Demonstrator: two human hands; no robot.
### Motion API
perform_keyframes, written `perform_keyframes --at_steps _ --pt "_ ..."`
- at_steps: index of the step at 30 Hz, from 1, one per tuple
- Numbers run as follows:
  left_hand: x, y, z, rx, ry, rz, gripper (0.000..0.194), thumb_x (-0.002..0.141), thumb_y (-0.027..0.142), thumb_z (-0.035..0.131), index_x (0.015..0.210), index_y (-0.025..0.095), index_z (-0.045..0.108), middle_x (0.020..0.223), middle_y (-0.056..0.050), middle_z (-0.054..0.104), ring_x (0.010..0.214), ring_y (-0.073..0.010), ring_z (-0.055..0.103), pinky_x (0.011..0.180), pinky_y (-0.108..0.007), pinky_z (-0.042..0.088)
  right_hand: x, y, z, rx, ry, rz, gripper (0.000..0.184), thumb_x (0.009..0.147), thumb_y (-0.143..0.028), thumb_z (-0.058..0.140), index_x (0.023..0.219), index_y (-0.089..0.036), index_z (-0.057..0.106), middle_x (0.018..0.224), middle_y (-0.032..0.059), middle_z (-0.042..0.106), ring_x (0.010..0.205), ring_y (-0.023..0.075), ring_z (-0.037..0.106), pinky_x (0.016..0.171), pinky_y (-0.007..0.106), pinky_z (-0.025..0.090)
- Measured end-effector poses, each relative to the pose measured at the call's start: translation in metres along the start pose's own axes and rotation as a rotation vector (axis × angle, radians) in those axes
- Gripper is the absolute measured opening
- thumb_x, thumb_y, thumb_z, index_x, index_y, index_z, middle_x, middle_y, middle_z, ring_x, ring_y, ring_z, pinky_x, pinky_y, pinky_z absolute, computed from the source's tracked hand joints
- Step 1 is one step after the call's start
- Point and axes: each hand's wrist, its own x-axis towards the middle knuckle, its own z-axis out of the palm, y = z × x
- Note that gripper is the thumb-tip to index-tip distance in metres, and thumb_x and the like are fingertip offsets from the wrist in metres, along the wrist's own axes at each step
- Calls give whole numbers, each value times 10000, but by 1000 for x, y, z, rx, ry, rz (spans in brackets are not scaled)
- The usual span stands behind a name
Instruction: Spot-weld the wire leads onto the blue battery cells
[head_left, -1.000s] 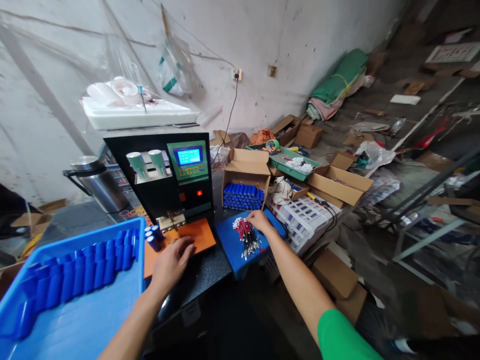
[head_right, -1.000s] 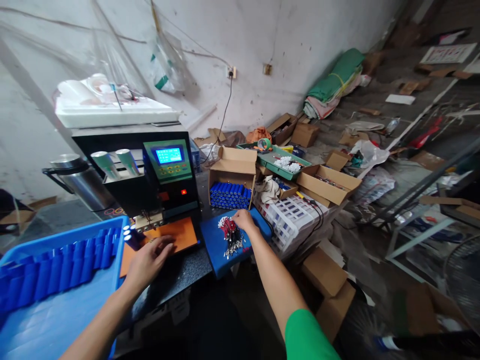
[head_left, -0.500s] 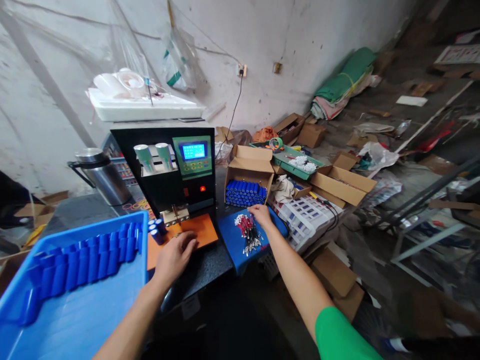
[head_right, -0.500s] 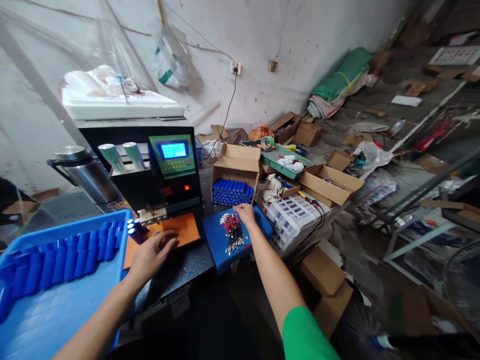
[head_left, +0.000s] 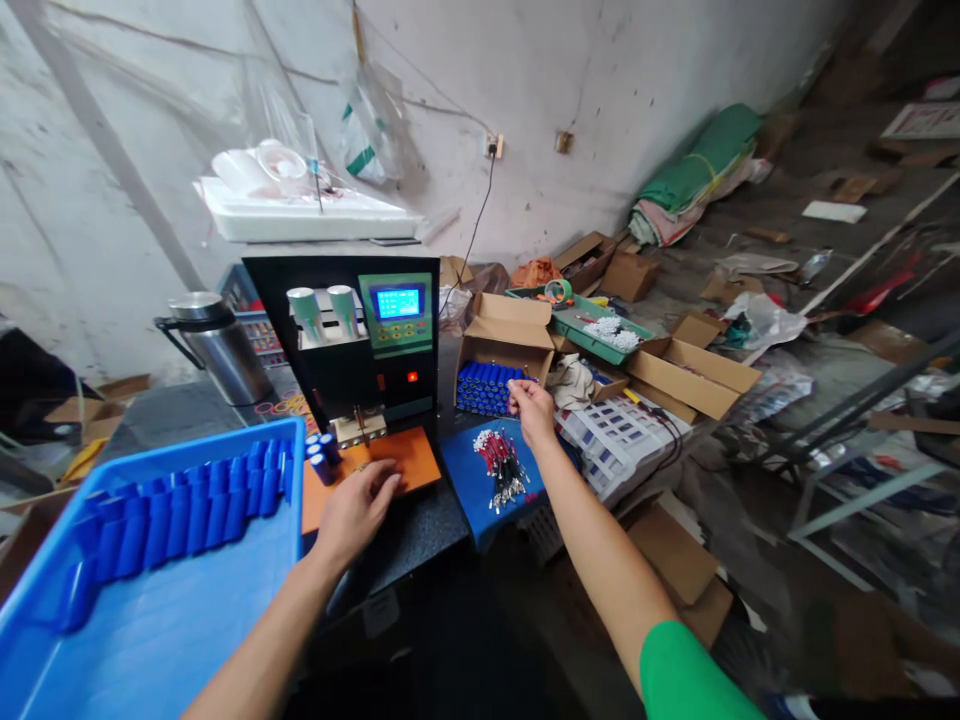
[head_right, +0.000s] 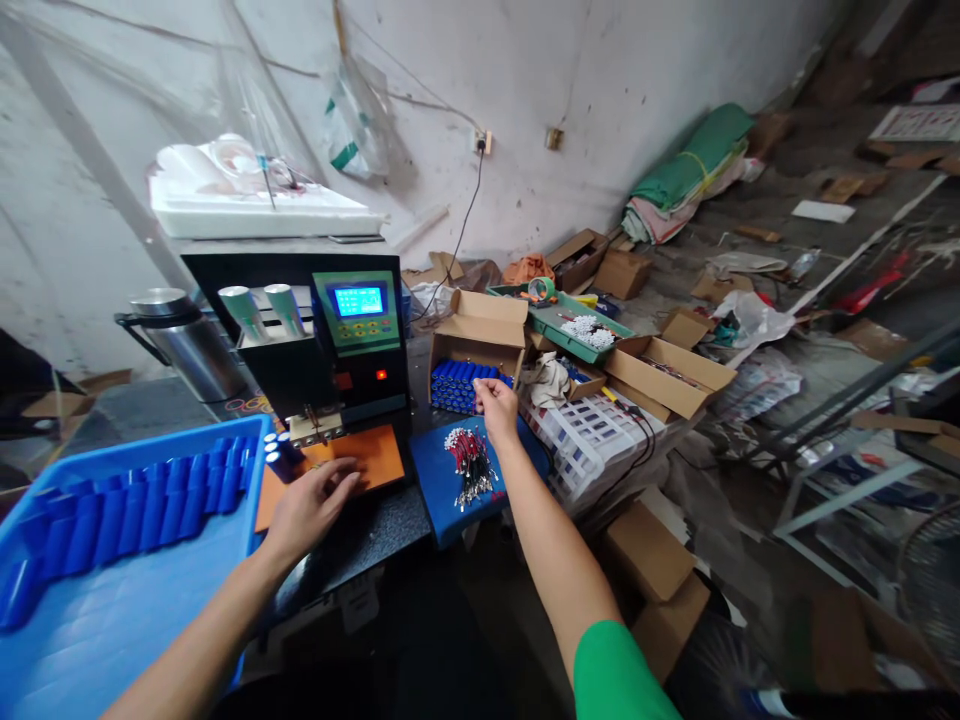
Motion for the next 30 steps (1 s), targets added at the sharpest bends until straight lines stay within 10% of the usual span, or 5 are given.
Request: perform_keyframes --at_steps 16,30 --pt "-20 17 4 -224 41 74 279 836 411 589 963 184 690 794 -31 718 569 -116 585 560 -237 474 -120 22 113 63 -152 178 324 701 -480 708 717 -177 595 553 -48 517 462 79 435 457 211 371" --pt "-16 5 10 -367 88 -37 259 896 389 479 822 177 609 715 -11 629 628 -126 572 586 -241 461 -130 30 94 -126 -543 15 166 743 -348 657 727 -183 642 719 4 644 686 153 586 681 272 477"
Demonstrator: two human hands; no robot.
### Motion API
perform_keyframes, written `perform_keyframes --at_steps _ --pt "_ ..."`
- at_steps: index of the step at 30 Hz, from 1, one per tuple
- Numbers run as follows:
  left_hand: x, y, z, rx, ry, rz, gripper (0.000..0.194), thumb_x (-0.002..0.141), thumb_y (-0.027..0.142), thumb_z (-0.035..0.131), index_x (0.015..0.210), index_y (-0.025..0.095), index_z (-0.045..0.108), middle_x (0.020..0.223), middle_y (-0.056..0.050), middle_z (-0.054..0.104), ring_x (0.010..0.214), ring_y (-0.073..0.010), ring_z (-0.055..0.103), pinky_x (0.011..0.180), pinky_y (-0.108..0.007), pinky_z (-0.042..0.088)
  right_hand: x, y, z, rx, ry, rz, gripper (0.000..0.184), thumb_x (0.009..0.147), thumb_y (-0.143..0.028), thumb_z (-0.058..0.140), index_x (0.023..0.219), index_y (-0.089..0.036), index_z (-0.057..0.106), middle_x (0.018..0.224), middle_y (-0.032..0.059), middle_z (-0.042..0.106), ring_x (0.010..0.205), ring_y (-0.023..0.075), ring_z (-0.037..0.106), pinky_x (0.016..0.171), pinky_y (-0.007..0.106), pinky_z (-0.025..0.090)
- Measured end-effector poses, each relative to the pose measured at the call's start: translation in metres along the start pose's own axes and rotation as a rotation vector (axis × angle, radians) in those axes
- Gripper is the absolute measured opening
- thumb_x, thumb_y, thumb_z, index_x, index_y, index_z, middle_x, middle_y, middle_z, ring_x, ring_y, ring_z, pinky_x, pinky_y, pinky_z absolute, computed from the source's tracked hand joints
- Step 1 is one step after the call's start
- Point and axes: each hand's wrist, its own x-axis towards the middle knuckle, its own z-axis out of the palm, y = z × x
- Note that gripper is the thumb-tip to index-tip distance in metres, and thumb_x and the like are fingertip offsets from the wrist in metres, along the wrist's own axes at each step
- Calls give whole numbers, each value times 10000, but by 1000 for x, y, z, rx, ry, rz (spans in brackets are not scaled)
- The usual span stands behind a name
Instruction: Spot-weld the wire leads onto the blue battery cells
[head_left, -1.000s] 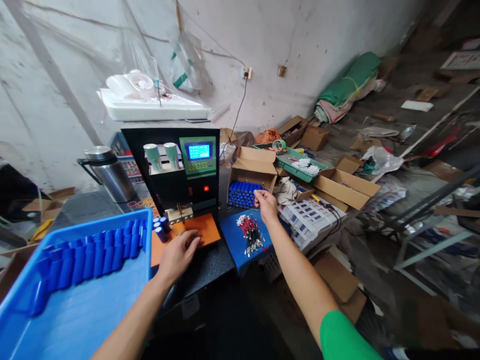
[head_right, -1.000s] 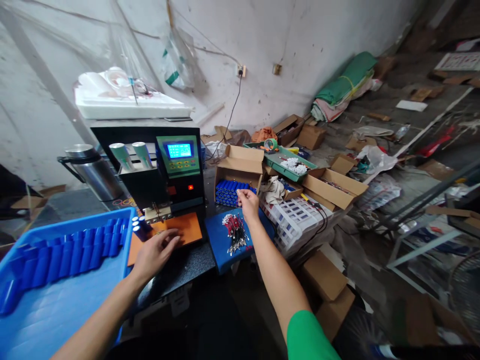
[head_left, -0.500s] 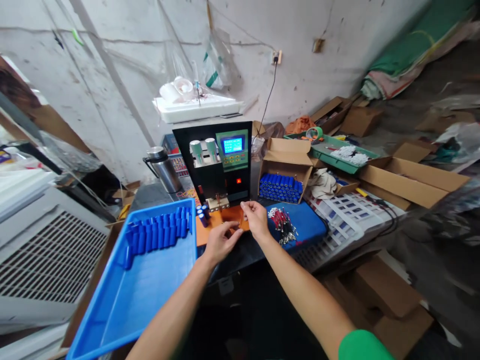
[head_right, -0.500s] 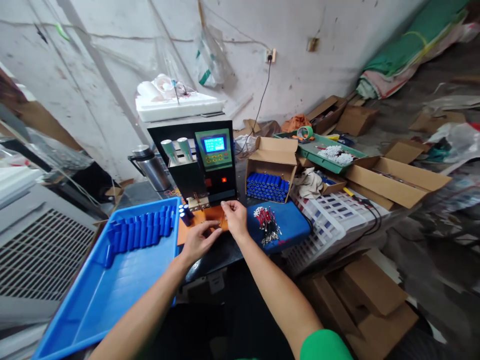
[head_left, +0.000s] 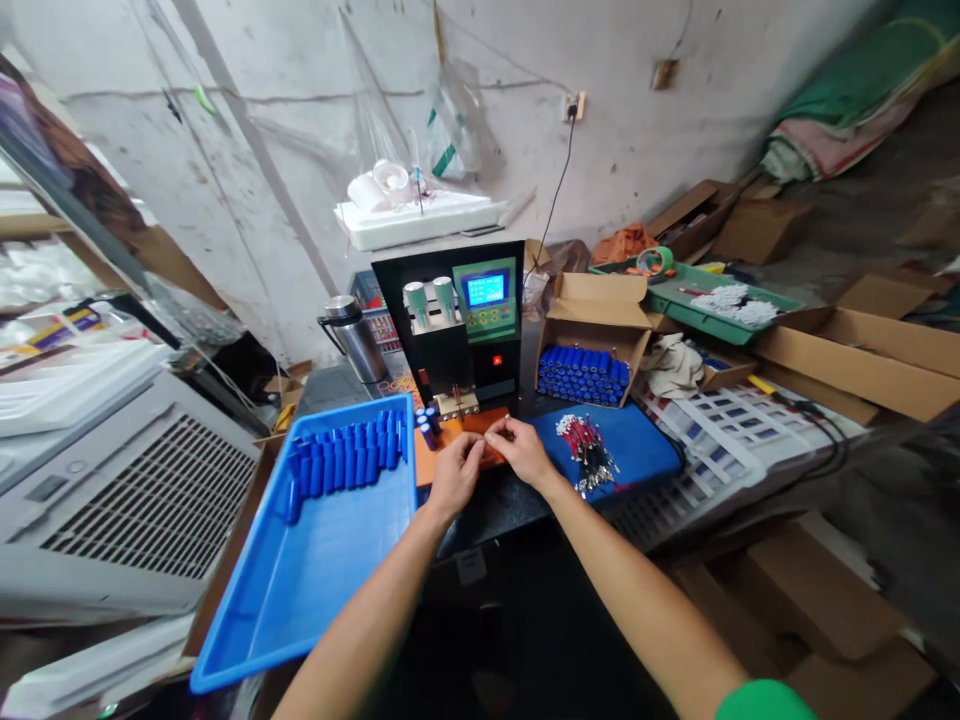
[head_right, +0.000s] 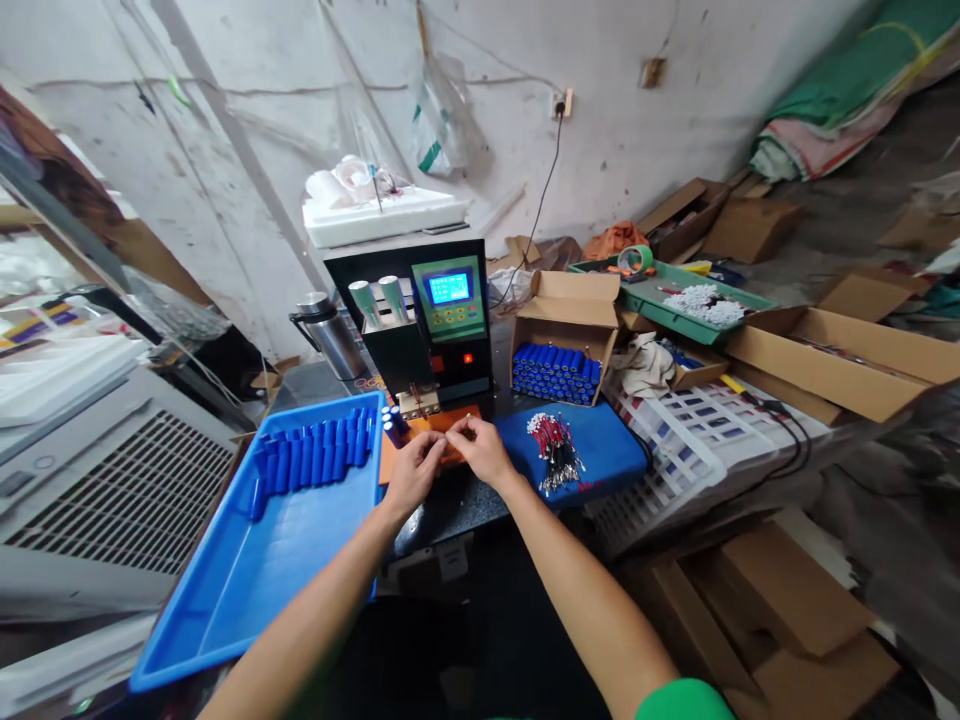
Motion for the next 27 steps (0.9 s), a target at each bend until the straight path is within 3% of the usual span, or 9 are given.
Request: perform_keyframes --at_steps 5,8,11,13,18,23,27 --pt "-8 17 -8 187 88 85 210 885 371 513 811 188 586 705 -7 605 602 -121 540 575 -246 429 -2 9 0 17 39 47 199 718 -371 683 716 -172 674 686 22 660 651 161 587 657 285 470" --pt "-11 26 -17 289 339 102 222 870 394 546 762 204 512 673 7 535 581 -118 496 582 -256 417 -2 13 0 124 73 139 254 696 -413 698 718 -162 670 624 23 638 583 154 565 587 277 455" --pt "-8 25 -28 338 606 -9 234 849 409 577 806 219 449 710 13 487 612 -131 489 612 -274 432 -3 14 1 164 78 162 259 678 -415 709 711 -162 663 604 16 625 559 145 550 565 268 440" --pt "-5 19 -34 380 676 -85 285 810 416 627 890 214 442 803 -14 503 704 -160 529 673 -306 459 -4 13 1 137 86 137 245 682 -404 705 694 -163 661 600 12 618 563 142 540 565 265 429" --pt "0 1 -40 451 576 -200 363 778 411 652 984 200 441 942 -74 531 909 -234 560 790 -376 460 -5 12 1 97 91 109 240 703 -404 685 689 -166 657 608 17 621 582 151 542 571 269 429" --pt "1 -2 -39 505 475 -282 186 821 352 582 858 211 466 828 -19 558 789 -190 568 693 -309 424 -4 15 1 94 76 106 262 709 -426 680 698 -165 653 648 30 645 634 165 577 615 278 454" --pt "-1 3 -37 541 461 -266 147 807 317 572 798 212 470 766 -7 569 721 -176 565 624 -278 385 -4 16 1 88 72 106 259 723 -421 667 704 -164 646 655 30 640 633 160 571 617 276 453"
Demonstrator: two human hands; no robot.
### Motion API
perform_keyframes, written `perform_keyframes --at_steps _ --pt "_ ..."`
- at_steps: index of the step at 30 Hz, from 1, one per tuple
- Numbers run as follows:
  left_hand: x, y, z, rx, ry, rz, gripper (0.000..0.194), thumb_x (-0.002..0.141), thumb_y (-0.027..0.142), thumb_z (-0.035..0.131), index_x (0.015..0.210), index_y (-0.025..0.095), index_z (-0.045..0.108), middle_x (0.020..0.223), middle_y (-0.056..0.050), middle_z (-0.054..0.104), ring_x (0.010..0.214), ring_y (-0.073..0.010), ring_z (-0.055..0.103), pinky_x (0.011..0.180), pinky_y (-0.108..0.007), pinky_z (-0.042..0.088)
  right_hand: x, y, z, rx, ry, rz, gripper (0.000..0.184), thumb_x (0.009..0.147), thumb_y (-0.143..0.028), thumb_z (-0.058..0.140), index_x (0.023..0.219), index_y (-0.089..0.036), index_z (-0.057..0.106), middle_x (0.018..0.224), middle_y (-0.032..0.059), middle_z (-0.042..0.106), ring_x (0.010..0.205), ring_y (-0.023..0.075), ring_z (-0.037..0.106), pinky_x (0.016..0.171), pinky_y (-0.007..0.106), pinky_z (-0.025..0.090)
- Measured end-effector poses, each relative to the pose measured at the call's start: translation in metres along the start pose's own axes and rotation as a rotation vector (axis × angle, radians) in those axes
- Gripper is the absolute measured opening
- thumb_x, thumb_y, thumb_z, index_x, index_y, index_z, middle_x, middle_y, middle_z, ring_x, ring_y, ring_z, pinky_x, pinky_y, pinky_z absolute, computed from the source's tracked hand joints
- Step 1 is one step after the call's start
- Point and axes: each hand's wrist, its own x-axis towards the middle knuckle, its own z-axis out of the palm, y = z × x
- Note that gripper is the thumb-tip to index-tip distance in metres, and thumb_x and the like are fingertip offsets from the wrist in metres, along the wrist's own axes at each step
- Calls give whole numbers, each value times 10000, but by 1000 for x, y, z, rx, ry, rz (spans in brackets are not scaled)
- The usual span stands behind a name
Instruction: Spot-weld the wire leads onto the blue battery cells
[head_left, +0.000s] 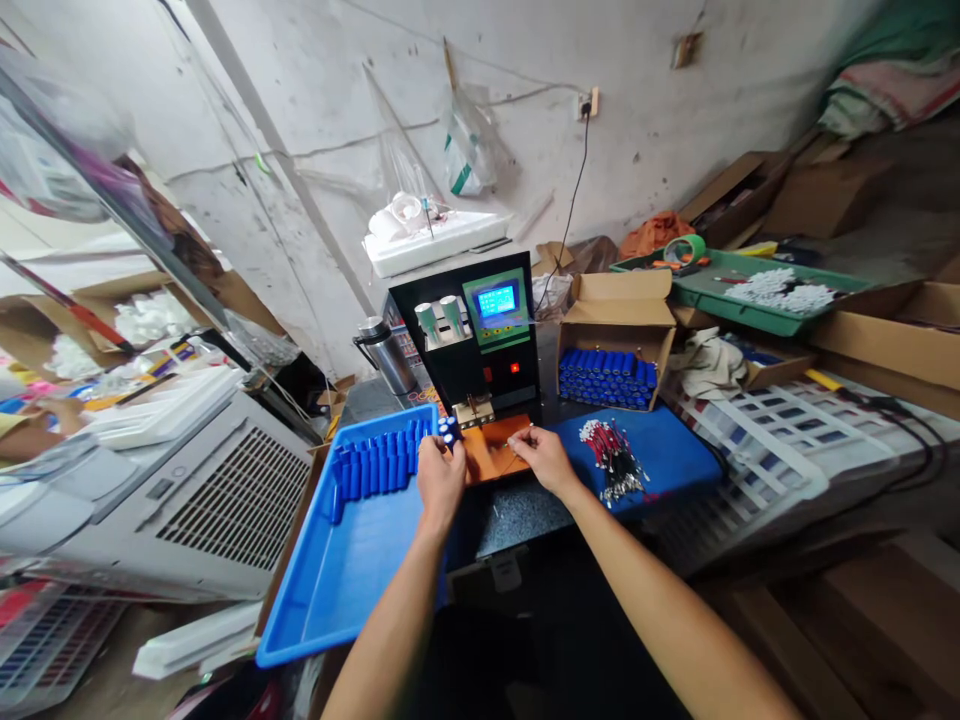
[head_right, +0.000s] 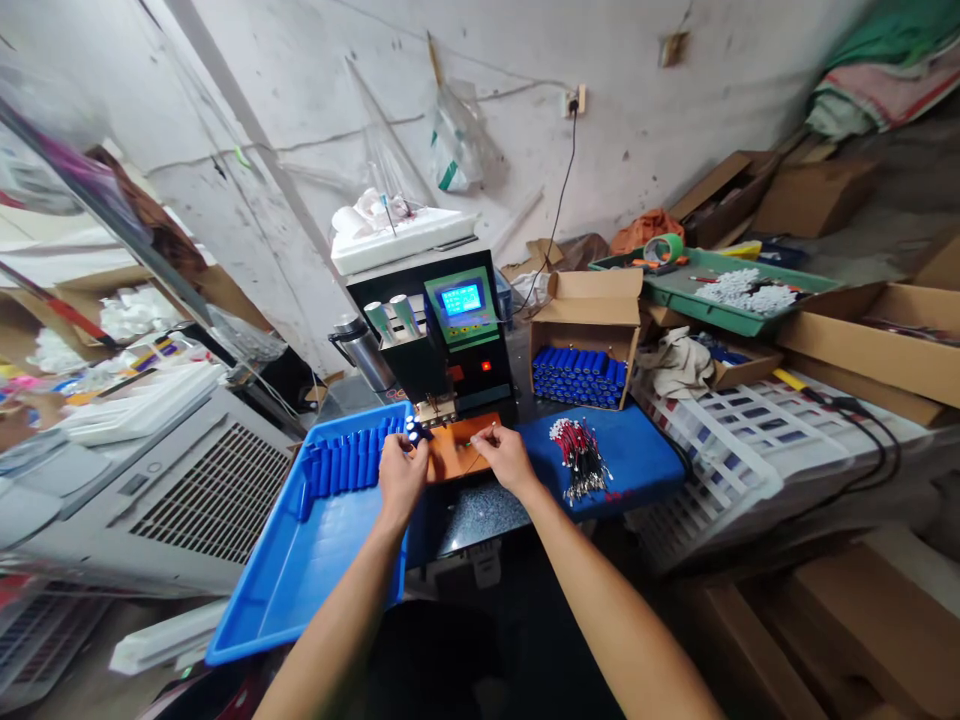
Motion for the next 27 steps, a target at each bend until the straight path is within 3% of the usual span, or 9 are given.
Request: perform_keyframes --at_steps 6,14,27 --pt "-10 11 8 -283 -170 112 125 781 302 582 812 209 504 679 37 573 553 -114 538 557 -230 392 3 4 2 3 12 2 275 736 -438 666 730 -164 650 624 26 630 603 161 566 588 276 452" --pt "-2 3 26 -475 -387 134 209 793 334 582 931 184 628 790 -5 651 705 -145 603 675 -255 470 8 -1 7 40 52 59 326 717 -491 673 722 -167 637 615 28 629 582 161 574 560 275 456" --pt "-3 8 29 -664 -440 133 298 809 317 594 1054 157 653 1024 -75 726 962 -211 670 877 -328 511 30 0 34 -34 45 20 222 765 -372 607 702 -168 666 669 44 690 644 181 628 602 269 482"
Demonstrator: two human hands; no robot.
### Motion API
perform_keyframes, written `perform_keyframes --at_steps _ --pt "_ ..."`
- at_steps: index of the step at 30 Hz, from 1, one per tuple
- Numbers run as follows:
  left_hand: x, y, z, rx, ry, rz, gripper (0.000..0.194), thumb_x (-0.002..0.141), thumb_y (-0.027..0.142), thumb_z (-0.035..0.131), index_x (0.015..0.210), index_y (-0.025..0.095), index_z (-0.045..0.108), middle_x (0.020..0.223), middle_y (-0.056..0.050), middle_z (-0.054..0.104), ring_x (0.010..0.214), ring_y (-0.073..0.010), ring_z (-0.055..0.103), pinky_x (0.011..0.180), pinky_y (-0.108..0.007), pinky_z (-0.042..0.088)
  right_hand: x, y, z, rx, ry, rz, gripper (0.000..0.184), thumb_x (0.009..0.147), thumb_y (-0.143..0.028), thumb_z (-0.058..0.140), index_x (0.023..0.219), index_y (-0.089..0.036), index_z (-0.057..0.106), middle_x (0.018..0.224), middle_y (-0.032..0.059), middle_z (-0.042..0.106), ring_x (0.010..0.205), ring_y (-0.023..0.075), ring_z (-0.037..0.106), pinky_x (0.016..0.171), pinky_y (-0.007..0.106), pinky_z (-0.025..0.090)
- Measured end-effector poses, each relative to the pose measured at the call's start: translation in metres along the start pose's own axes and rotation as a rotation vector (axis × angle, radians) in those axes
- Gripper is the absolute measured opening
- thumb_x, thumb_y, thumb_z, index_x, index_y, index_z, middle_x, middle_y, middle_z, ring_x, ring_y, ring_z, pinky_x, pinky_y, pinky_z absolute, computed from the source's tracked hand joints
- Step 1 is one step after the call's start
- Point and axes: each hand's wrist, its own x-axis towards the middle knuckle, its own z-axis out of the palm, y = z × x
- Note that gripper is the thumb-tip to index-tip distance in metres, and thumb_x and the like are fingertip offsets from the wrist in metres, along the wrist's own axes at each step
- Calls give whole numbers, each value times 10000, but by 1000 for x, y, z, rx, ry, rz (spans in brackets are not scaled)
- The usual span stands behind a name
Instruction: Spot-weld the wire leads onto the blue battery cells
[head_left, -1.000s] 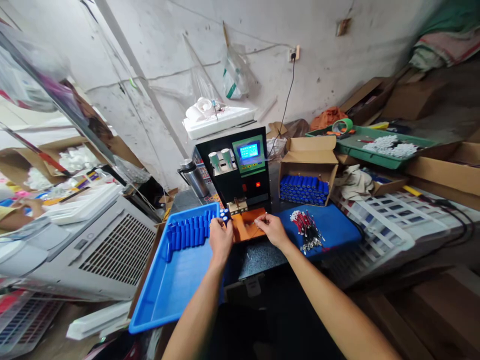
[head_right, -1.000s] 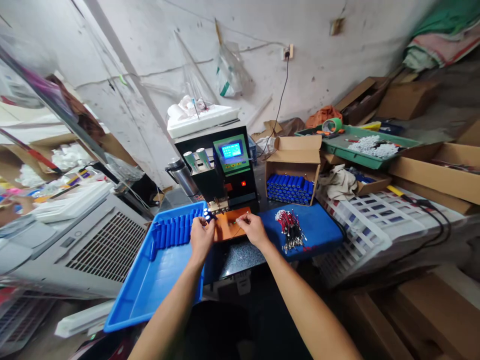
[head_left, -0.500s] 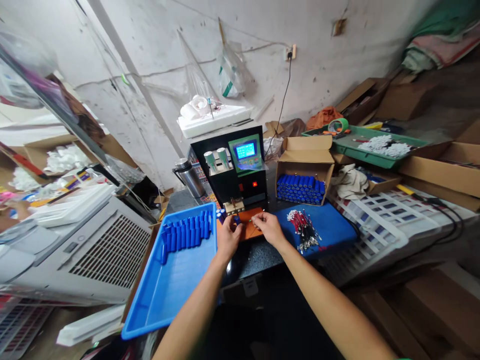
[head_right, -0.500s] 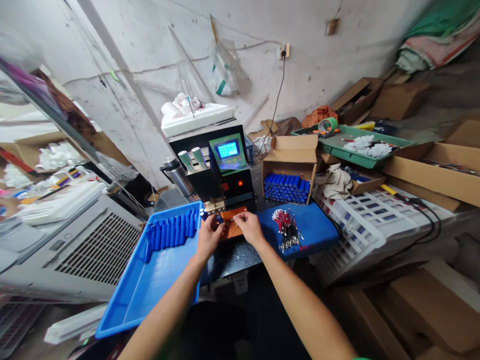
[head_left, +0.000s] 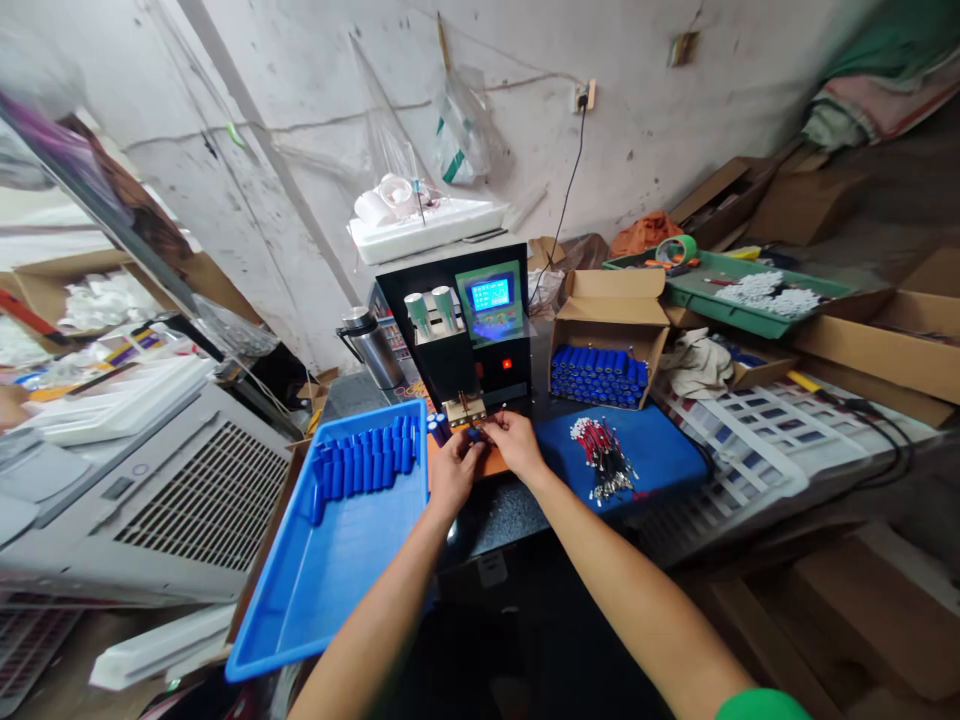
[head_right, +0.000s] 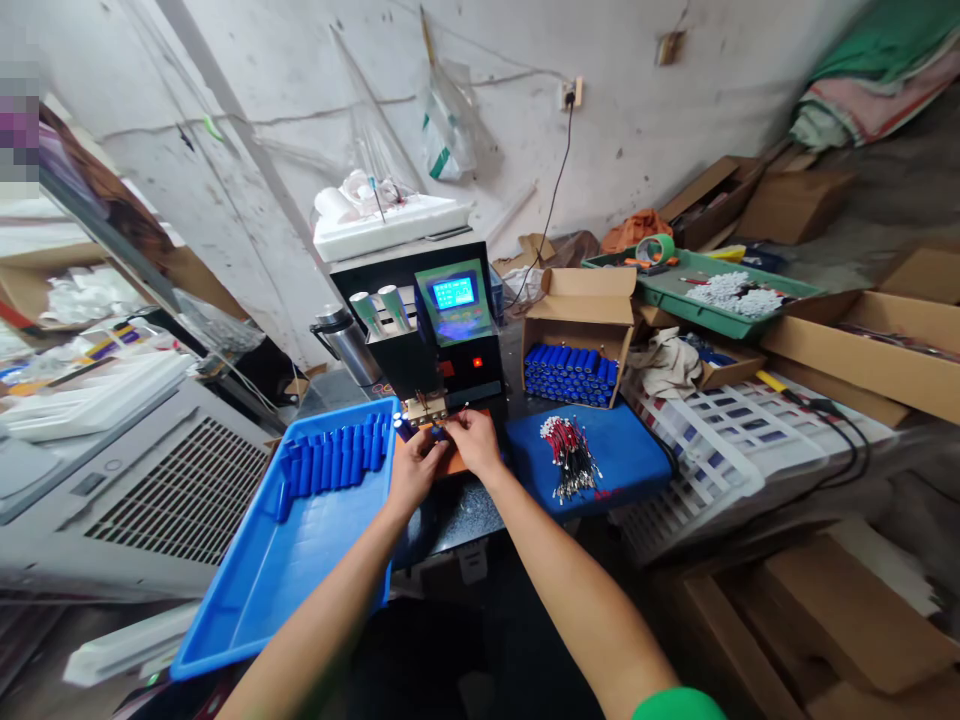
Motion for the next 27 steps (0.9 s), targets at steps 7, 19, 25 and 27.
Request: perform_keyframes --at_steps 7,19,25,27 --pt "0 -2 0 48 16 4 305 821 328 583 1072 176 670 1020 -65 730 986 -224 662 886 -338 508 1 4 0 -139 -19 -27 219 792 -379 611 786 -185 713 767 52 730 753 206 660 661 278 494" --pt "0 3 -1 16 7 2 281 823 308 569 1041 161 667 994 -59 723 976 -215 653 896 -334 498 -1 -7 1 -185 -29 5 243 780 -422 621 734 -191 682 738 37 710 701 189 631 625 260 455" --pt "0 1 0 15 20 -16 291 817 323 581 1041 159 669 977 -63 725 959 -212 657 891 -335 500 -1 -5 0 -169 -34 -6 229 777 -409 620 736 -193 683 739 34 710 677 180 622 647 265 456" --pt "0 1 0 3 17 -15 292 818 324 582 1044 159 666 987 -64 724 968 -212 656 900 -336 496 -2 -4 0 -168 -37 -2 224 781 -404 616 745 -194 687 749 36 713 691 182 627 652 266 456"
